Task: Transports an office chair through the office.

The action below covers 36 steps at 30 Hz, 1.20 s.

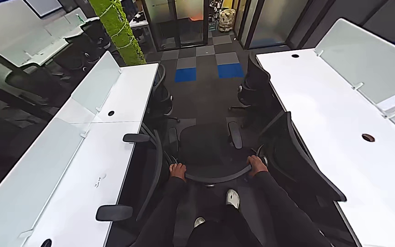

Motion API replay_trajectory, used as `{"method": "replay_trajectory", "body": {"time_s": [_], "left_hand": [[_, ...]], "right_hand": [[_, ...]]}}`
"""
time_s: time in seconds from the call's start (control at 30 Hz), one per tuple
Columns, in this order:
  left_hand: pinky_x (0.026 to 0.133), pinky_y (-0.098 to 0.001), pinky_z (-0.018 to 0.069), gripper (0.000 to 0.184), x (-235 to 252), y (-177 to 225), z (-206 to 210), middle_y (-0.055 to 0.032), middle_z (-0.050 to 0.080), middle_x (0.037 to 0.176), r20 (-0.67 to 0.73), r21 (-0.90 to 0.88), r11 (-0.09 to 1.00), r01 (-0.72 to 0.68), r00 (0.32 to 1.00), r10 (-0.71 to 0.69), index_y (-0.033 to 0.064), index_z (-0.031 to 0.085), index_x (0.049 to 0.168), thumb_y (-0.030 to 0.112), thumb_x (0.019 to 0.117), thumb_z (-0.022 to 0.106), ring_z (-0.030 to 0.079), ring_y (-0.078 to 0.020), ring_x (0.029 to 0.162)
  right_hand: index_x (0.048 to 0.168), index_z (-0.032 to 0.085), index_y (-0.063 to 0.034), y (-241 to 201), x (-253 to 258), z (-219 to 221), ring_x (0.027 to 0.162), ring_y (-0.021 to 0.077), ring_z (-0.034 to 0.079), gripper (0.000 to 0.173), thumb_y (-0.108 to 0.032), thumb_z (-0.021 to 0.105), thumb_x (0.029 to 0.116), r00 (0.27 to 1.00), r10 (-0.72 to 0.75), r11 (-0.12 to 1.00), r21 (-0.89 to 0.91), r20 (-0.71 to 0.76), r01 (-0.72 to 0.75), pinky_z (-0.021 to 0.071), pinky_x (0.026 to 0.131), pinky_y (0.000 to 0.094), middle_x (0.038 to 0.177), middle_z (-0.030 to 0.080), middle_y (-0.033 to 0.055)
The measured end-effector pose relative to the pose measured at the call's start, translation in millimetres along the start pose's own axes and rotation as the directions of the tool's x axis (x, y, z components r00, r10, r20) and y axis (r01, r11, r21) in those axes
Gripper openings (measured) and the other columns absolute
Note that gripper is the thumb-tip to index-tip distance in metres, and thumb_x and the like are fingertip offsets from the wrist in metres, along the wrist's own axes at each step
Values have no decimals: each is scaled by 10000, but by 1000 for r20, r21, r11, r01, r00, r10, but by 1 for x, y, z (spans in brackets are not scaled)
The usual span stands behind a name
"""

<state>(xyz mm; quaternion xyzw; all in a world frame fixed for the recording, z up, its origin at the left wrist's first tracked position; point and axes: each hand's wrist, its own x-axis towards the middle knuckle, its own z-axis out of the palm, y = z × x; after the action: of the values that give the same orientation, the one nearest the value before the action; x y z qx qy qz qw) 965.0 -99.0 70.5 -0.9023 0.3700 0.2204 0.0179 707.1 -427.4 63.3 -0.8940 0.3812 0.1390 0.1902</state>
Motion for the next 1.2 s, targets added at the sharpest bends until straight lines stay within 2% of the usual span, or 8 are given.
{"method": "replay_trajectory", "body": {"time_s": [0.13,0.33,0.57,0.7,0.8,0.93,1.07,1.2], "left_hand": [[1229,-580,241,482,50,11,-26,-87,665,1318,-2,-7,999,35,999,-35,134,719,1210,164,738,814,538,-323,1325],[1212,-572,274,463,115,54,-44,-86,685,1270,-47,-28,993,119,992,-120,132,733,1173,196,723,825,570,-319,1280],[1198,-545,299,491,193,80,-78,-84,682,1268,11,-9,973,231,973,-231,144,725,1194,226,722,834,570,-303,1277],[1202,-581,276,518,239,71,-96,-111,662,1299,21,-18,986,166,986,-165,129,717,1213,147,709,835,551,-335,1296],[1203,-578,272,522,278,62,-113,-104,667,1285,-3,-28,993,119,993,-119,128,719,1203,163,700,853,552,-330,1294],[1203,-606,253,498,329,45,-132,-110,686,1251,-71,-80,996,38,997,-44,112,737,1173,85,685,830,568,-339,1269],[1221,-602,218,528,398,33,-167,-99,666,1306,-19,-76,997,1,1000,-3,130,719,1217,74,701,818,535,-330,1321],[1228,-614,201,498,461,20,-211,-98,635,1374,76,-74,994,-77,994,83,130,693,1274,42,790,769,502,-333,1367]], "right_hand": [[1164,682,-35,-2,70,-35,1292,392,552,564,-22,871,633,999,-48,999,-10,16,48,519,1017,549,1269,622,199],[1175,681,-28,20,176,-88,1315,388,538,587,19,856,617,992,-125,992,-12,32,126,537,980,564,1300,609,195],[1210,677,-57,23,287,-135,1336,372,530,635,-45,889,612,975,-206,975,-68,77,212,553,950,567,1321,610,172],[1223,672,-50,17,331,-155,1344,393,528,637,-75,894,627,975,-213,976,-31,65,215,557,924,595,1342,608,180],[1181,682,-46,10,366,-170,1323,387,545,582,-81,888,638,975,-217,976,-25,51,218,556,920,594,1314,622,179],[1187,681,-38,-2,413,-180,1322,395,546,578,-92,892,652,982,-184,982,-38,44,185,556,917,601,1319,616,191],[1261,654,-15,-23,458,-203,1368,418,511,651,-78,895,659,994,-104,991,-88,19,105,540,964,609,1387,583,224],[1374,623,-57,-72,471,-217,1463,470,389,596,-80,809,808,993,-98,978,-177,72,109,497,971,686,1484,533,231]]}}
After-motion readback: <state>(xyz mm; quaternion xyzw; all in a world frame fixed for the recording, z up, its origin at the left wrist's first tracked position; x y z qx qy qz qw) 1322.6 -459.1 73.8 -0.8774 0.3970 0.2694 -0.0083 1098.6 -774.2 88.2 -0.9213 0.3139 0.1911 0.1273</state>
